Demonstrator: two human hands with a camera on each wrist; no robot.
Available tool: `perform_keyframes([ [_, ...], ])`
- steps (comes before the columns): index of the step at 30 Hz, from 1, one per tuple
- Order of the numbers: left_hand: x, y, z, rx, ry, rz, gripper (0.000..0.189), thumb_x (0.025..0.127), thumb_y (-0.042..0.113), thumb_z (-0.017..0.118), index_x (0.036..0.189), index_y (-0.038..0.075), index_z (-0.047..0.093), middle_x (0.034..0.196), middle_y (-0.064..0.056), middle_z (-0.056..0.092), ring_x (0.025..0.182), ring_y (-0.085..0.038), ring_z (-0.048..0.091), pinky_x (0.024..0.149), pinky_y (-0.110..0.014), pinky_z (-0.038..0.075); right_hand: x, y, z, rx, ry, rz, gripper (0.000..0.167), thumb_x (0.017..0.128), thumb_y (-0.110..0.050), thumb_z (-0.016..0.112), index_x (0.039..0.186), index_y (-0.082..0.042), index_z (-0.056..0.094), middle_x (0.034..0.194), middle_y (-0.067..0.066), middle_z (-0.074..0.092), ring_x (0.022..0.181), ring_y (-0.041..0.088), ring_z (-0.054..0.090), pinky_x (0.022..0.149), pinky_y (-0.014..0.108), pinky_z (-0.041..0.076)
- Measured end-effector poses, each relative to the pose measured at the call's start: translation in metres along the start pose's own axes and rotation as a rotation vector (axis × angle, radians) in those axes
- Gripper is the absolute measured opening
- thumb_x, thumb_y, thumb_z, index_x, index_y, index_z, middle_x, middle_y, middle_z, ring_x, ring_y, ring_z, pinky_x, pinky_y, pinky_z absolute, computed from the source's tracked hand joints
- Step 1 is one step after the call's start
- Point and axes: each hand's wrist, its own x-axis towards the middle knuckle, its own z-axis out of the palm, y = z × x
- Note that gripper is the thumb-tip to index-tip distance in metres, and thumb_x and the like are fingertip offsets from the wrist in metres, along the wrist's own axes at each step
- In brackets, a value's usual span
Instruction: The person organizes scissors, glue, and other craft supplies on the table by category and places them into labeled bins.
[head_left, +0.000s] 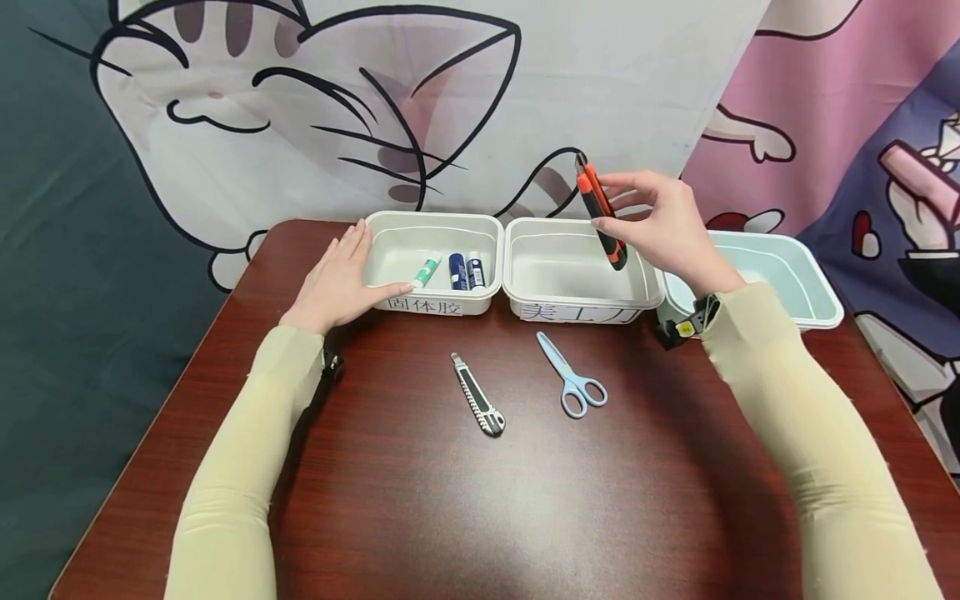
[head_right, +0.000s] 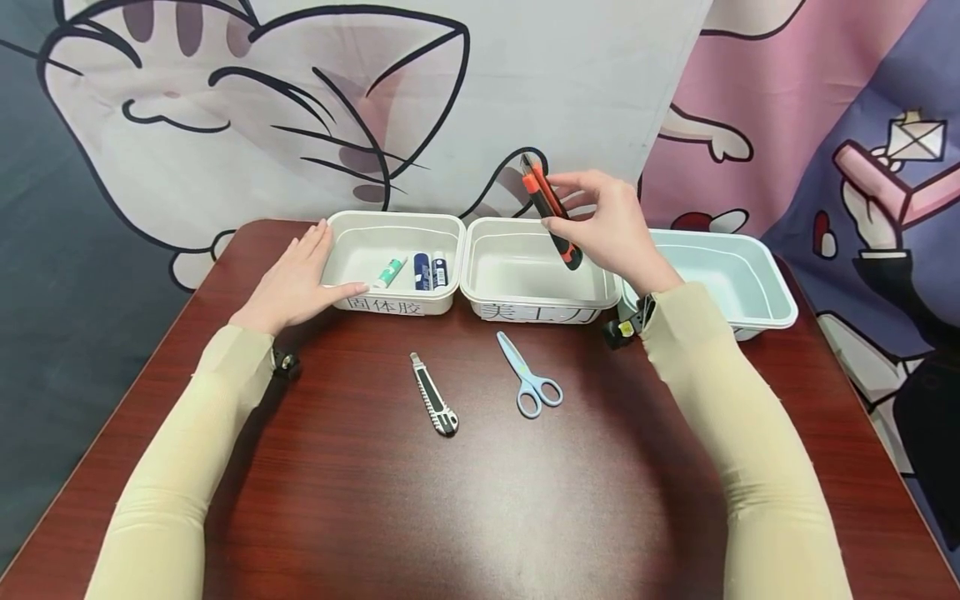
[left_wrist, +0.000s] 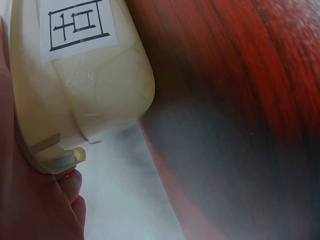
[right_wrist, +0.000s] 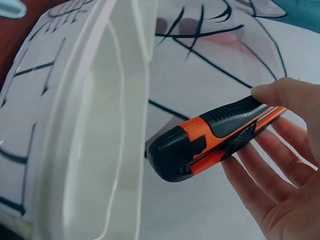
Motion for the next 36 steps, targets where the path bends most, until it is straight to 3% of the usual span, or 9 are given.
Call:
perform_keyframes([
  [7, 0.001, 0.000, -0.001, 0.007, -0.007, -0.003, 0.123, 0.085, 0.084, 0.049, 0.161, -0.002, 0.007, 0.169, -0.017, 0.004, 0.155, -0.026, 0.000, 0.124, -0.044, 0.004, -0.001, 0.023, 0.013, -0.062, -0.102, -0.029, 0.048, 0.087, -0.010, 0.081, 0.134, -0.013, 0.069, 0.117, 0.009, 0.068, 0.101, 0.025, 0.068, 0.080, 0.022, 0.057],
  [13, 0.001, -0.001, 0.000, 0.005, -0.002, 0.000, 0.122, 0.085, 0.084, 0.050, 0.161, -0.002, 0.006, 0.169, -0.016, 0.003, 0.155, -0.025, -0.001, 0.124, -0.042, 0.001, -0.003, 0.043, 0.026, -0.122, -0.206, -0.016, 0.049, 0.087, -0.009, 0.080, 0.135, -0.014, 0.069, 0.115, 0.008, 0.068, 0.100, 0.029, 0.070, 0.079, 0.035, 0.059],
  [20, 0.000, -0.001, 0.000, 0.008, 0.000, -0.003, 0.123, 0.085, 0.084, 0.049, 0.161, -0.002, 0.007, 0.169, -0.016, 0.003, 0.155, -0.025, 0.000, 0.124, -0.042, 0.002, 0.001, 0.060, 0.041, -0.207, -0.318, -0.064, 0.053, 0.082, -0.004, 0.079, 0.133, -0.019, 0.071, 0.110, 0.003, 0.073, 0.091, 0.020, 0.070, 0.058, 0.032, 0.056],
  [23, 0.000, 0.000, 0.000, 0.008, -0.001, -0.003, 0.122, 0.085, 0.084, 0.049, 0.161, -0.002, 0.007, 0.169, -0.016, 0.003, 0.155, -0.025, 0.000, 0.124, -0.042, 0.002, 0.004, 0.063, 0.046, -0.295, -0.360, -0.112, 0.051, 0.079, -0.003, 0.079, 0.129, -0.013, 0.073, 0.104, 0.006, 0.074, 0.089, 0.022, 0.071, 0.066, 0.034, 0.053],
  [27, 0.001, 0.001, 0.000, 0.006, 0.000, -0.002, 0.122, 0.085, 0.084, 0.049, 0.161, -0.002, 0.007, 0.169, -0.015, 0.003, 0.155, -0.024, -0.001, 0.124, -0.039, -0.001, 0.005, 0.063, 0.051, -0.358, -0.408, -0.108, 0.049, 0.078, -0.003, 0.078, 0.126, -0.007, 0.074, 0.100, 0.010, 0.074, 0.090, 0.026, 0.071, 0.073, 0.040, 0.052],
  [36, 0.000, 0.002, -0.001, 0.010, 0.000, -0.001, 0.122, 0.085, 0.083, 0.051, 0.161, -0.003, 0.009, 0.169, -0.017, 0.004, 0.155, -0.027, 0.002, 0.124, -0.039, -0.001, 0.007, 0.063, 0.055, -0.405, -0.446, -0.088, 0.048, 0.078, -0.003, 0.081, 0.125, -0.005, 0.074, 0.105, 0.013, 0.073, 0.096, 0.029, 0.070, 0.083, 0.046, 0.052],
])
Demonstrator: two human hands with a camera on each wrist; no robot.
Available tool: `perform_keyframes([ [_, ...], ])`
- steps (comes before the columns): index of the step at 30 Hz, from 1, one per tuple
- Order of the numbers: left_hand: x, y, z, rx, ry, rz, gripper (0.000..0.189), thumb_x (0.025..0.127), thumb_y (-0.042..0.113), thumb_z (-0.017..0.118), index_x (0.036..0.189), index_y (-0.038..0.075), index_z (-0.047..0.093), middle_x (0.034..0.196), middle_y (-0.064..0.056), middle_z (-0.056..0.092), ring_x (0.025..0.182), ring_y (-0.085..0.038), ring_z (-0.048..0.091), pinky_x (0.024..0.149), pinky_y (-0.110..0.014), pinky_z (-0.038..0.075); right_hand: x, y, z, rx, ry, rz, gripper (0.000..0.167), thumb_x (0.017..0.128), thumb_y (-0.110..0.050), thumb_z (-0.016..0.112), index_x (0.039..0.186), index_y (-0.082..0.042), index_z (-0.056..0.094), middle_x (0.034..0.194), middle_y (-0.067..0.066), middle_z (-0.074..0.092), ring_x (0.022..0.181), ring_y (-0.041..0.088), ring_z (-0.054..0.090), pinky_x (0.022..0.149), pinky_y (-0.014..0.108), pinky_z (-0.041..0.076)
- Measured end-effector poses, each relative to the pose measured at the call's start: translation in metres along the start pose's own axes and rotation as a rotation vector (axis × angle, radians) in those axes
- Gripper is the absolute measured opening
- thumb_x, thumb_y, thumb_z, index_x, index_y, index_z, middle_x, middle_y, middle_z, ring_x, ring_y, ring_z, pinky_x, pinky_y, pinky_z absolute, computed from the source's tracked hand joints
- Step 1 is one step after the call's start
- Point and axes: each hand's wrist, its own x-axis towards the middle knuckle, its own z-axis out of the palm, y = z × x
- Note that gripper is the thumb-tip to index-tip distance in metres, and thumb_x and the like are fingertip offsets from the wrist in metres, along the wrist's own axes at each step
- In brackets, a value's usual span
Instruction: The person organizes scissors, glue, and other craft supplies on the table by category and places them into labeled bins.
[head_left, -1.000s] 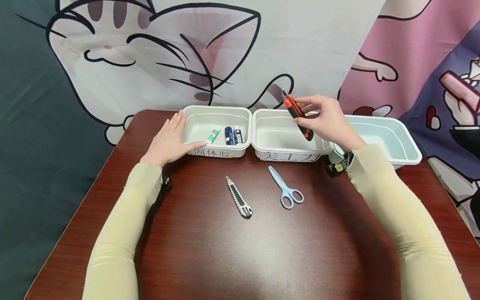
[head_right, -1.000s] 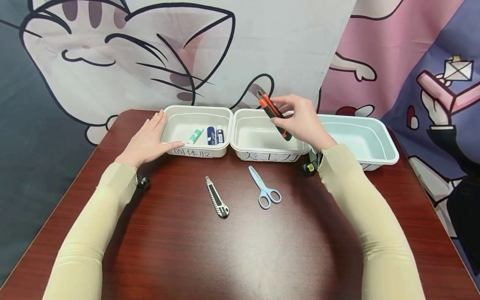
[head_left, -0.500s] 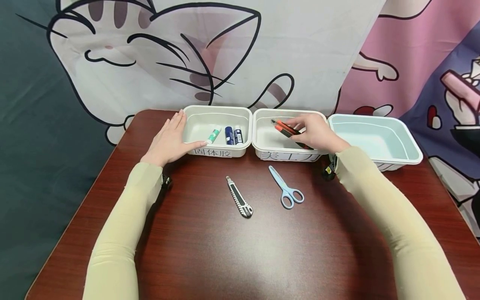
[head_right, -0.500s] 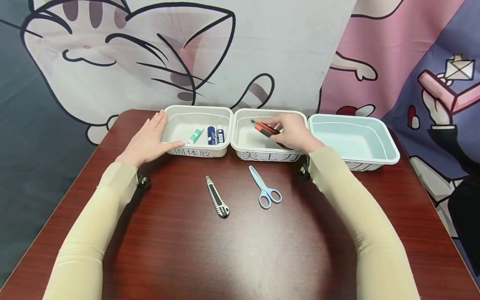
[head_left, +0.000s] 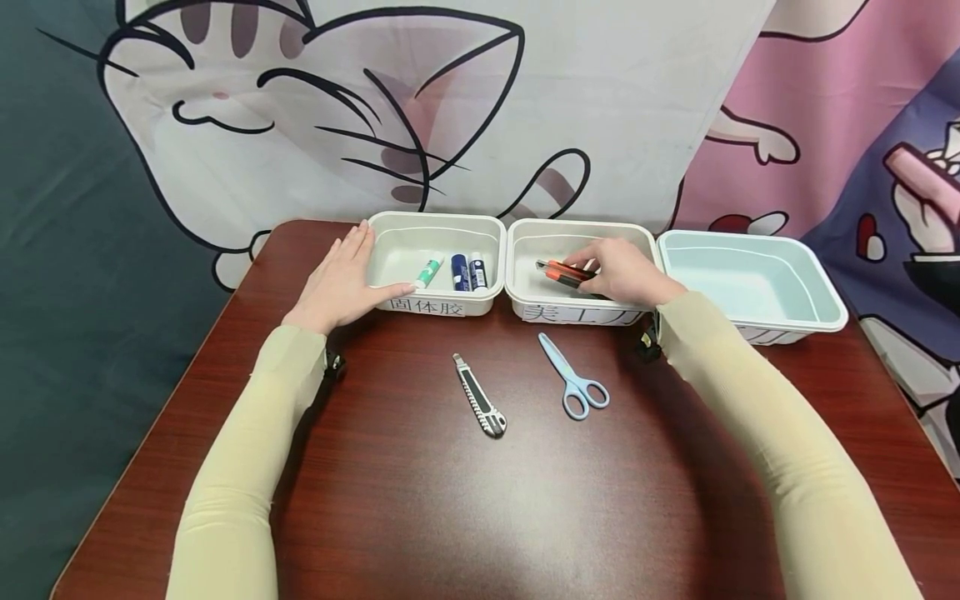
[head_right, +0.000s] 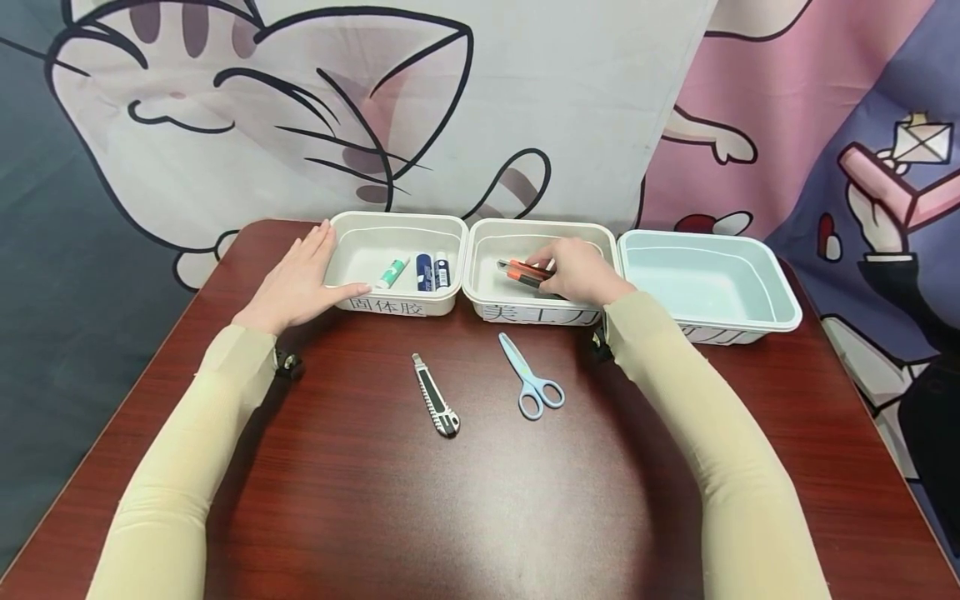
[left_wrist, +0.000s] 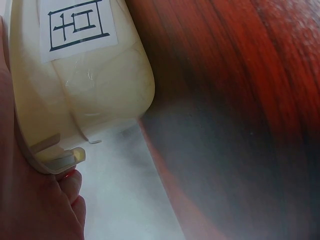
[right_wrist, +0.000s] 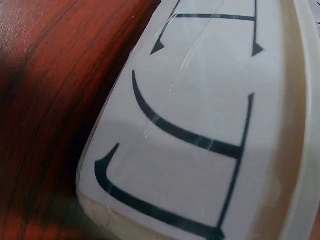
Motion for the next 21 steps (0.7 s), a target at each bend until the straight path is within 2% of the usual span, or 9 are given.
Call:
perform_keyframes([
  [6, 0.000, 0.000, 0.000, 0.003, 0.004, 0.001, 0.121, 0.086, 0.083, 0.051, 0.161, -0.003, 0.009, 0.168, -0.017, 0.005, 0.155, -0.027, 0.003, 0.124, -0.042, 0.002, 0.003, -0.001, 0.000, -0.017, -0.028, -0.002, 0.045, 0.079, -0.004, 0.080, 0.123, -0.002, 0.073, 0.105, 0.014, 0.074, 0.100, 0.031, 0.070, 0.088, 0.049, 0.052],
  [12, 0.000, 0.000, -0.001, -0.002, 0.003, 0.005, 0.121, 0.086, 0.082, 0.050, 0.161, -0.004, 0.009, 0.168, -0.018, 0.004, 0.155, -0.029, 0.002, 0.124, -0.040, -0.001, 0.002, -0.004, -0.001, 0.012, -0.029, 0.026, 0.046, 0.084, -0.009, 0.079, 0.127, 0.001, 0.069, 0.115, 0.017, 0.072, 0.106, 0.032, 0.069, 0.095, 0.049, 0.050],
  [17, 0.000, 0.000, -0.001, -0.002, 0.003, 0.005, 0.122, 0.086, 0.083, 0.050, 0.161, -0.004, 0.009, 0.168, -0.018, 0.005, 0.155, -0.029, 0.003, 0.124, -0.042, 0.002, -0.002, -0.011, -0.009, 0.108, 0.004, 0.032, 0.050, 0.086, -0.014, 0.081, 0.131, 0.003, 0.066, 0.125, 0.019, 0.068, 0.112, 0.035, 0.067, 0.097, 0.048, 0.051],
  [21, 0.000, 0.000, 0.000, -0.003, 0.008, 0.006, 0.123, 0.085, 0.084, 0.050, 0.161, -0.004, 0.009, 0.168, -0.017, 0.005, 0.155, -0.029, 0.004, 0.124, -0.044, 0.005, -0.005, -0.019, -0.020, 0.174, 0.069, 0.043, 0.052, 0.088, -0.017, 0.081, 0.134, 0.000, 0.065, 0.129, 0.017, 0.067, 0.115, 0.034, 0.066, 0.101, 0.047, 0.049],
])
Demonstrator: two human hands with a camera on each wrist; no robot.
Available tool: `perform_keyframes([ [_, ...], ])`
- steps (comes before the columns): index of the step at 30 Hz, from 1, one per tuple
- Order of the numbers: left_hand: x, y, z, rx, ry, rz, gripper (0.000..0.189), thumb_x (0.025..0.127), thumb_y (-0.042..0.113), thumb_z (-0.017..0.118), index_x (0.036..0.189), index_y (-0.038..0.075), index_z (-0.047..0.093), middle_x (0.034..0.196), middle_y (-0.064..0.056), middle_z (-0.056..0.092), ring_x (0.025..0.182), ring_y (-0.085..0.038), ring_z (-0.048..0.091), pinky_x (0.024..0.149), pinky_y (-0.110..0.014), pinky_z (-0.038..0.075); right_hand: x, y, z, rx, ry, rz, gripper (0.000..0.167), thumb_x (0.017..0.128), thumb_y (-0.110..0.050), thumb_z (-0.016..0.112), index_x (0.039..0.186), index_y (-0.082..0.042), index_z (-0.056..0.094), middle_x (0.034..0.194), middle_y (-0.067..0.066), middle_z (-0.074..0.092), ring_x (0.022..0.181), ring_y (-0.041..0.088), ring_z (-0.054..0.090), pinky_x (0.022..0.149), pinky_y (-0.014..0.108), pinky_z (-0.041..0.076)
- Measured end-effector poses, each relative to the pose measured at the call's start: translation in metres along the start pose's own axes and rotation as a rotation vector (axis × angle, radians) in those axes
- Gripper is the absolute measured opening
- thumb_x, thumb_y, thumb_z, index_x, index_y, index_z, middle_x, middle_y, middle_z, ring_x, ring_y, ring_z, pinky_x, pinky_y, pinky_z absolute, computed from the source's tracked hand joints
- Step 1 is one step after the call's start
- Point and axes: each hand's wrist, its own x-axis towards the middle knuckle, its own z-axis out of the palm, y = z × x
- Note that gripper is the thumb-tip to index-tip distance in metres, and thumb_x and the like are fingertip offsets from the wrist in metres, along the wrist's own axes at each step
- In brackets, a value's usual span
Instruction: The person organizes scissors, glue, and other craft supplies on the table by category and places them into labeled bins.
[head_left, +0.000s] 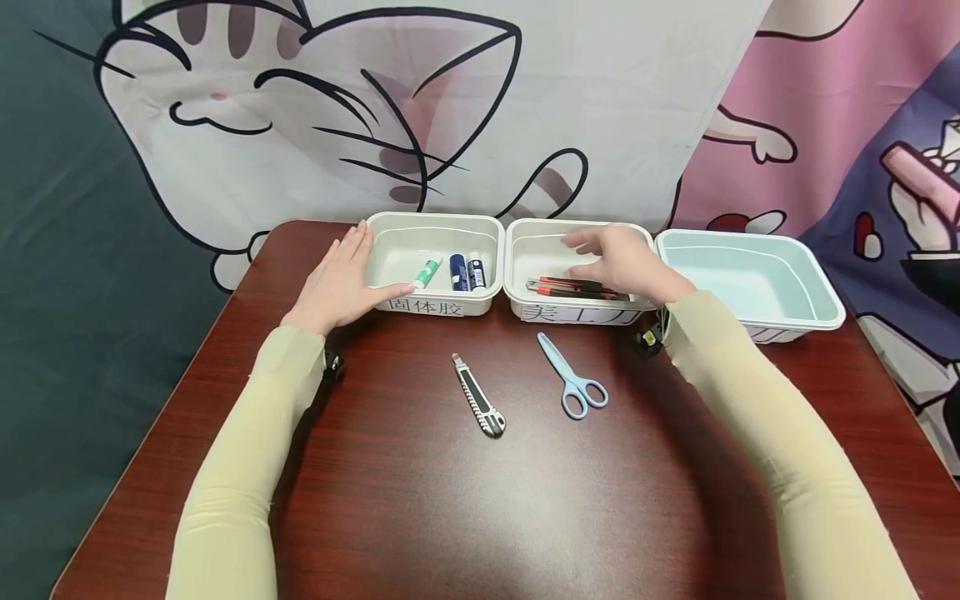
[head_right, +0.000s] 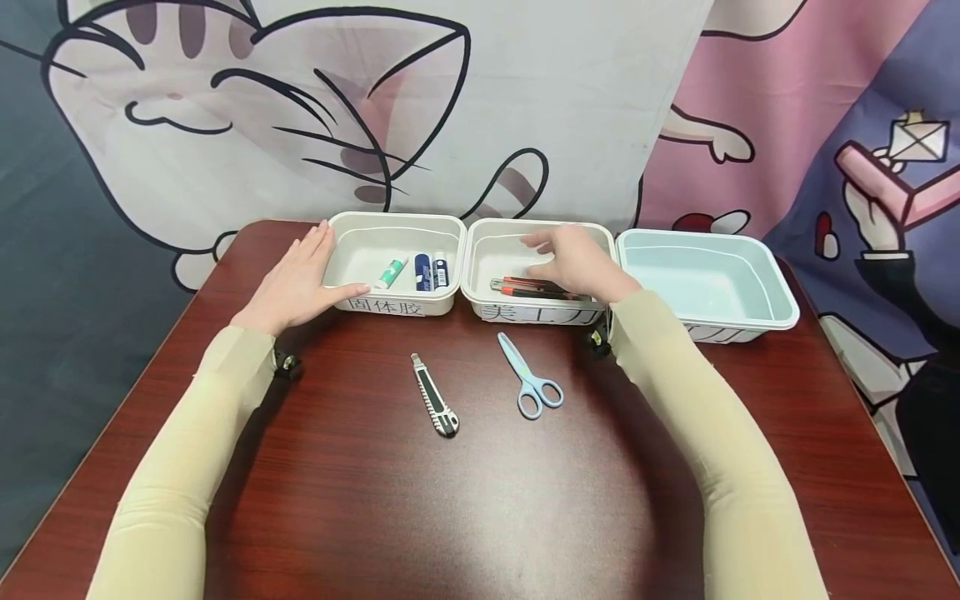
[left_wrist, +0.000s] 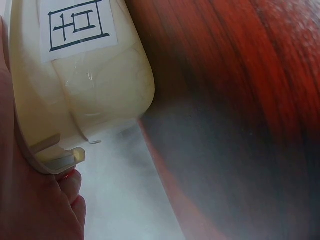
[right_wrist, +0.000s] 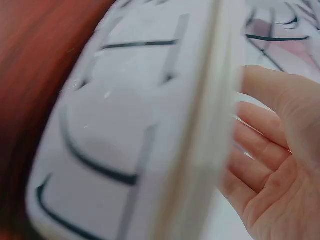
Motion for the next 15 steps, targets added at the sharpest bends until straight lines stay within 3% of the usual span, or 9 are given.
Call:
perform_keyframes([
  [9, -0.001, -0.001, 0.001, -0.005, 0.010, 0.005, 0.122, 0.085, 0.083, 0.052, 0.160, -0.005, 0.011, 0.168, -0.019, 0.006, 0.154, -0.031, 0.006, 0.124, -0.044, 0.004, -0.012, -0.023, -0.021, 0.149, 0.174, -0.024, 0.049, 0.088, -0.024, 0.083, 0.132, -0.009, 0.070, 0.124, 0.011, 0.070, 0.114, 0.027, 0.067, 0.102, 0.042, 0.050],
  [15, 0.000, -0.001, 0.000, -0.001, 0.002, -0.001, 0.122, 0.085, 0.083, 0.051, 0.161, -0.004, 0.009, 0.168, -0.018, 0.005, 0.155, -0.030, 0.004, 0.124, -0.042, 0.003, -0.020, -0.036, -0.029, 0.195, 0.193, -0.018, 0.051, 0.088, -0.030, 0.083, 0.134, -0.012, 0.069, 0.126, 0.006, 0.070, 0.119, 0.023, 0.064, 0.103, 0.037, 0.049],
])
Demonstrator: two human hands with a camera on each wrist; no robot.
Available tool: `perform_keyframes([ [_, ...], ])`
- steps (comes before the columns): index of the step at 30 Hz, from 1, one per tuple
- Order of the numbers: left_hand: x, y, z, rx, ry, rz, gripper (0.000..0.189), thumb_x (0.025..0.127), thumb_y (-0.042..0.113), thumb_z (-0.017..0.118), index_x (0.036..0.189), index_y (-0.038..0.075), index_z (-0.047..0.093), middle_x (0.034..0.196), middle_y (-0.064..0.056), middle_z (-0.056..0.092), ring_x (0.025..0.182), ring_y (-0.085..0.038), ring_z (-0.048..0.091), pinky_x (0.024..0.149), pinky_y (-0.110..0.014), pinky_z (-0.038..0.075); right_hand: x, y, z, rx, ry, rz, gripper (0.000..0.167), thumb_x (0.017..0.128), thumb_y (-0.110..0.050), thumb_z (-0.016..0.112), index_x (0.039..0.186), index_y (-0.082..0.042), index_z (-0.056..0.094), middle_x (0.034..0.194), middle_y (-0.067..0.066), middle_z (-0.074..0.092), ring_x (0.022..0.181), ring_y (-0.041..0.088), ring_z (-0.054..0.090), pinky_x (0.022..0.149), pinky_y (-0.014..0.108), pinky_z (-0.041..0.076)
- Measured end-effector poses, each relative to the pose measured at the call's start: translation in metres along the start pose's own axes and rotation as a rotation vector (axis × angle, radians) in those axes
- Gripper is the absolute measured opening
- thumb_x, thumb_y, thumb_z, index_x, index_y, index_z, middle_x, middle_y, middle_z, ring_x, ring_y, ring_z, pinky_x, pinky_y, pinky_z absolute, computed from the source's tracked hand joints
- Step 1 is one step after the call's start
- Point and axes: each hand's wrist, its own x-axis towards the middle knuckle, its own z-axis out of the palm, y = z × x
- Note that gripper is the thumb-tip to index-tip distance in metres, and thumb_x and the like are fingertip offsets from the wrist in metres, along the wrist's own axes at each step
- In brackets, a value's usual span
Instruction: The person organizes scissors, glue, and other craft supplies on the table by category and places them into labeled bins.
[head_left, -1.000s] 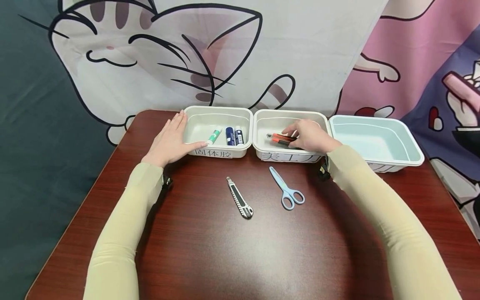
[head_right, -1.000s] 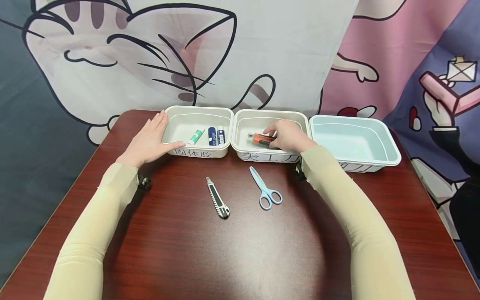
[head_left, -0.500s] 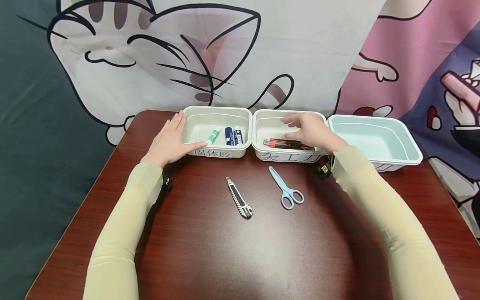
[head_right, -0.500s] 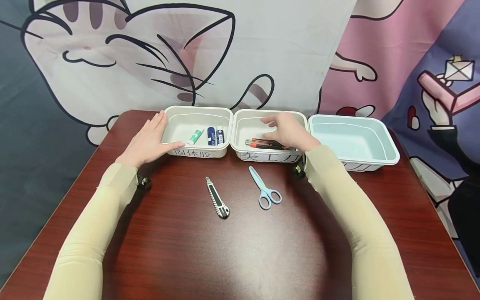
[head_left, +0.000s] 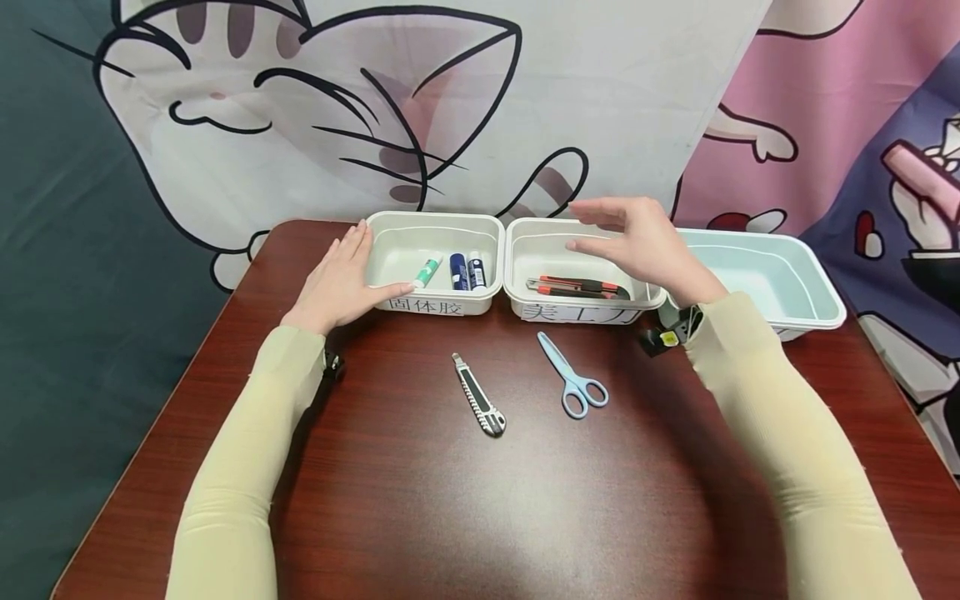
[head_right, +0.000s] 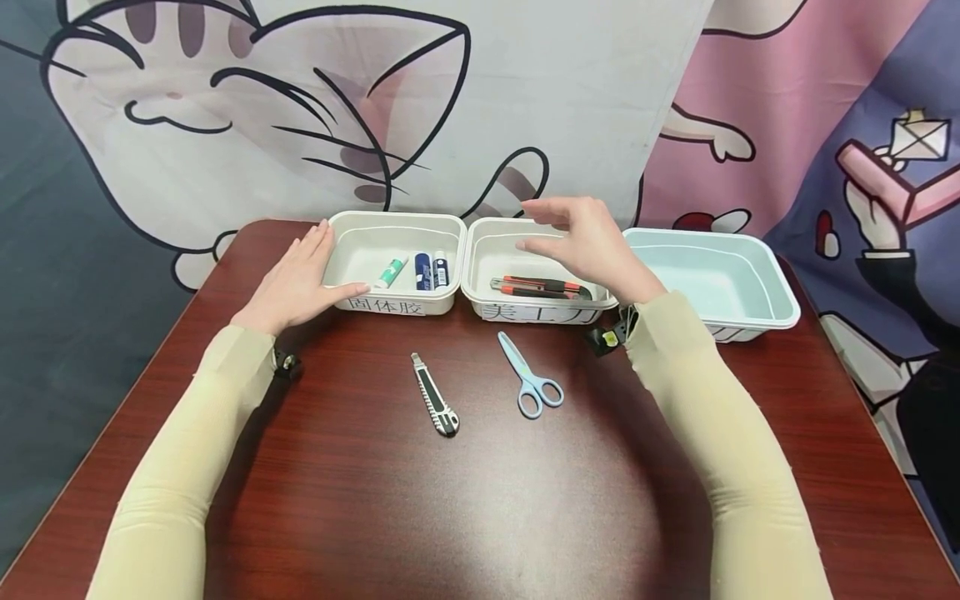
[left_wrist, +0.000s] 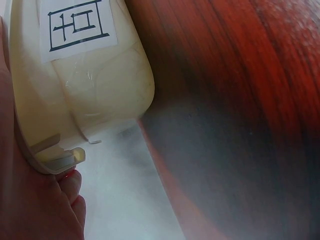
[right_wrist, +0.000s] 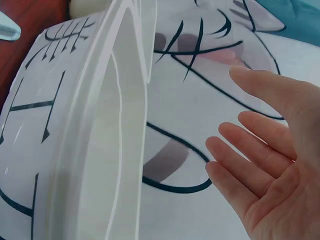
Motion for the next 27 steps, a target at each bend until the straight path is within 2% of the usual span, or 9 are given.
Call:
perform_keyframes([
  [7, 0.001, 0.000, 0.000, -0.003, -0.003, -0.002, 0.123, 0.085, 0.084, 0.051, 0.161, -0.004, 0.009, 0.168, -0.017, 0.004, 0.155, -0.025, 0.001, 0.124, -0.043, 0.004, -0.014, -0.019, 0.000, 0.027, -0.006, -0.009, 0.052, 0.086, -0.036, 0.084, 0.133, -0.017, 0.070, 0.127, -0.002, 0.069, 0.123, 0.018, 0.061, 0.105, 0.035, 0.047],
  [15, 0.001, 0.000, 0.001, -0.005, -0.008, -0.007, 0.123, 0.085, 0.084, 0.050, 0.161, -0.003, 0.008, 0.168, -0.017, 0.005, 0.155, -0.027, 0.002, 0.124, -0.043, 0.004, -0.029, -0.030, 0.011, -0.019, -0.012, -0.065, 0.055, 0.084, -0.038, 0.085, 0.133, -0.019, 0.070, 0.128, -0.004, 0.069, 0.121, 0.016, 0.062, 0.104, 0.036, 0.047],
  [18, 0.001, 0.000, 0.001, -0.005, -0.011, -0.007, 0.123, 0.085, 0.084, 0.050, 0.161, -0.003, 0.008, 0.168, -0.017, 0.004, 0.155, -0.027, 0.002, 0.124, -0.042, 0.002, -0.033, -0.032, 0.017, 0.006, -0.017, -0.084, 0.056, 0.082, -0.035, 0.088, 0.132, -0.018, 0.071, 0.127, -0.004, 0.069, 0.120, 0.013, 0.062, 0.104, 0.034, 0.048],
  [23, 0.001, 0.001, -0.001, -0.007, -0.002, -0.002, 0.123, 0.085, 0.084, 0.050, 0.161, -0.004, 0.009, 0.168, -0.018, 0.005, 0.155, -0.025, 0.001, 0.124, -0.044, 0.005, -0.037, -0.033, 0.027, 0.051, -0.006, -0.163, 0.052, 0.082, -0.026, 0.089, 0.129, -0.012, 0.072, 0.124, -0.002, 0.070, 0.119, 0.014, 0.063, 0.102, 0.029, 0.049],
  [27, 0.000, 0.001, -0.001, -0.015, -0.004, -0.005, 0.123, 0.085, 0.084, 0.051, 0.161, -0.003, 0.008, 0.168, -0.017, 0.005, 0.155, -0.025, 0.001, 0.124, -0.044, 0.005, -0.041, -0.033, 0.037, 0.097, -0.043, -0.186, 0.048, 0.085, -0.021, 0.086, 0.129, -0.007, 0.072, 0.123, 0.003, 0.071, 0.114, 0.015, 0.067, 0.096, 0.028, 0.053],
])
